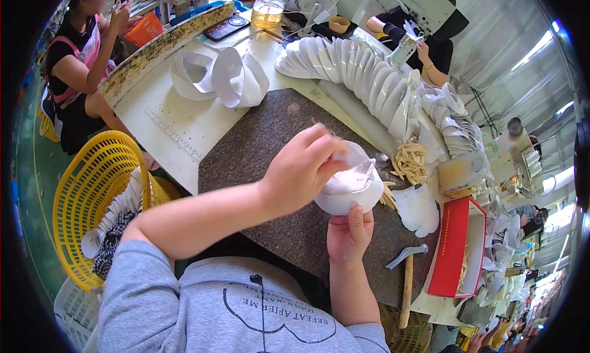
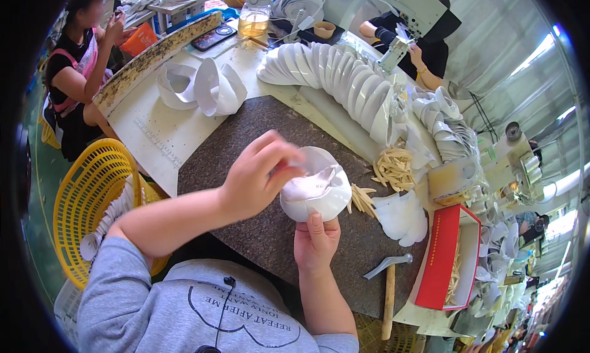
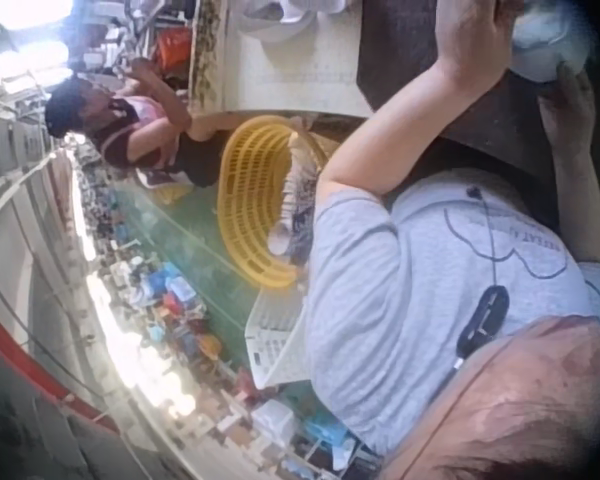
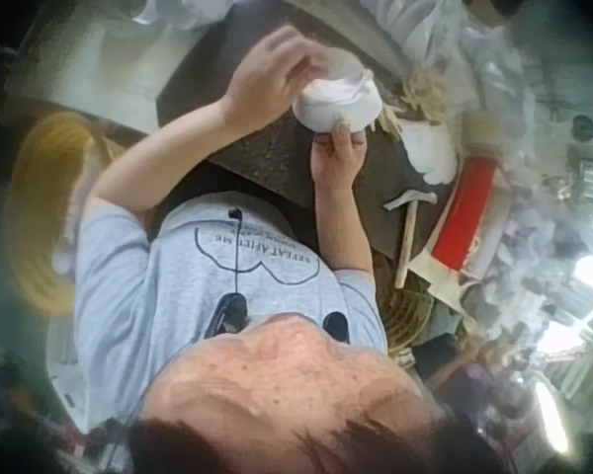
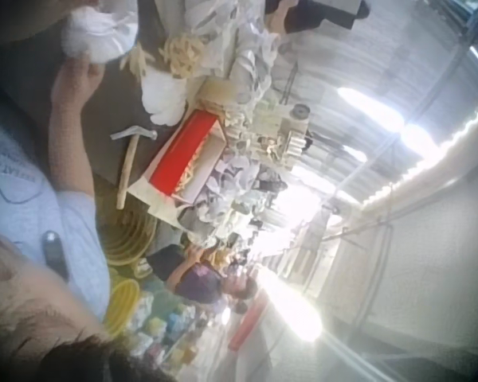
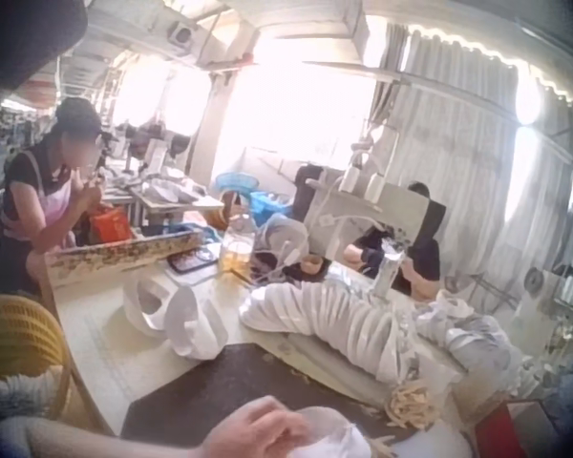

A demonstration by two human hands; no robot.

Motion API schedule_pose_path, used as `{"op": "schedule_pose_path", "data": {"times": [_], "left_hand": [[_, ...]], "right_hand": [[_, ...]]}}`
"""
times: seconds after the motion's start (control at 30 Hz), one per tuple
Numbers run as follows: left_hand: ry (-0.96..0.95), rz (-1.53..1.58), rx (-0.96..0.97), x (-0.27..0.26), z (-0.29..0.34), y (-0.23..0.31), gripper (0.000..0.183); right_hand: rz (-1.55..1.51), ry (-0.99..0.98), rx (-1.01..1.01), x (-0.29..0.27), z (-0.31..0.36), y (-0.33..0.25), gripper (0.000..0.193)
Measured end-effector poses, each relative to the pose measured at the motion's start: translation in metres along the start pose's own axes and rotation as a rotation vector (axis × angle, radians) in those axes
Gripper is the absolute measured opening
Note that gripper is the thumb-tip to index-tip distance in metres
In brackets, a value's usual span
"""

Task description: The person is assembling and shaping the upper parts of shoes, using a hammer and wooden pegs.

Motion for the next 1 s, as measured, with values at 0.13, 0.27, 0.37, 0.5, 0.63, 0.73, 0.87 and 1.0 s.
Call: {"op": "schedule_pose_path", "data": {"times": [0.13, 0.27, 0.37, 0.5, 0.63, 0.73, 0.87, 1.0], "left_hand": [[0.016, -0.074, 0.188, 0.000, 0.041, 0.020, 0.028], [0.056, -0.130, 0.118, 0.011, 0.050, 0.019, 0.032], [0.035, -0.061, -0.004, 0.012, 0.049, 0.019, 0.031], [0.004, -0.151, -0.016, 0.006, 0.054, 0.019, 0.029], [-0.114, -0.105, -0.078, -0.001, 0.056, 0.016, 0.024], [-0.183, -0.120, 0.009, -0.011, 0.052, 0.013, 0.024], [-0.354, -0.234, 0.265, -0.026, 0.043, 0.010, 0.027], [-0.490, -0.310, 0.459, -0.039, 0.035, 0.013, 0.022]], "right_hand": [[0.101, 0.022, -0.063, -0.004, 0.002, 0.006, 0.039], [0.147, 0.044, -0.048, 0.000, 0.005, 0.007, 0.039], [0.117, -0.019, -0.051, -0.001, 0.006, 0.007, 0.037], [0.057, -0.051, -0.009, -0.002, 0.009, 0.009, 0.032], [0.200, -0.047, -0.008, -0.001, 0.009, 0.009, 0.032], [0.215, -0.112, 0.062, -0.007, 0.005, 0.005, 0.032], [0.053, -0.178, 0.263, -0.010, 0.002, 0.005, 0.036], [0.019, -0.060, 0.279, 0.004, 0.002, 0.000, 0.040]]}}
Point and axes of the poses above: each hand's wrist, its own z-axis away from the middle knuckle, its own x-axis out of the palm, y = z × x, the point moved 1 cm from there along -z, towards the middle knuckle, and after that the axes turned 4 degrees about -x, right-handed, at the moved point
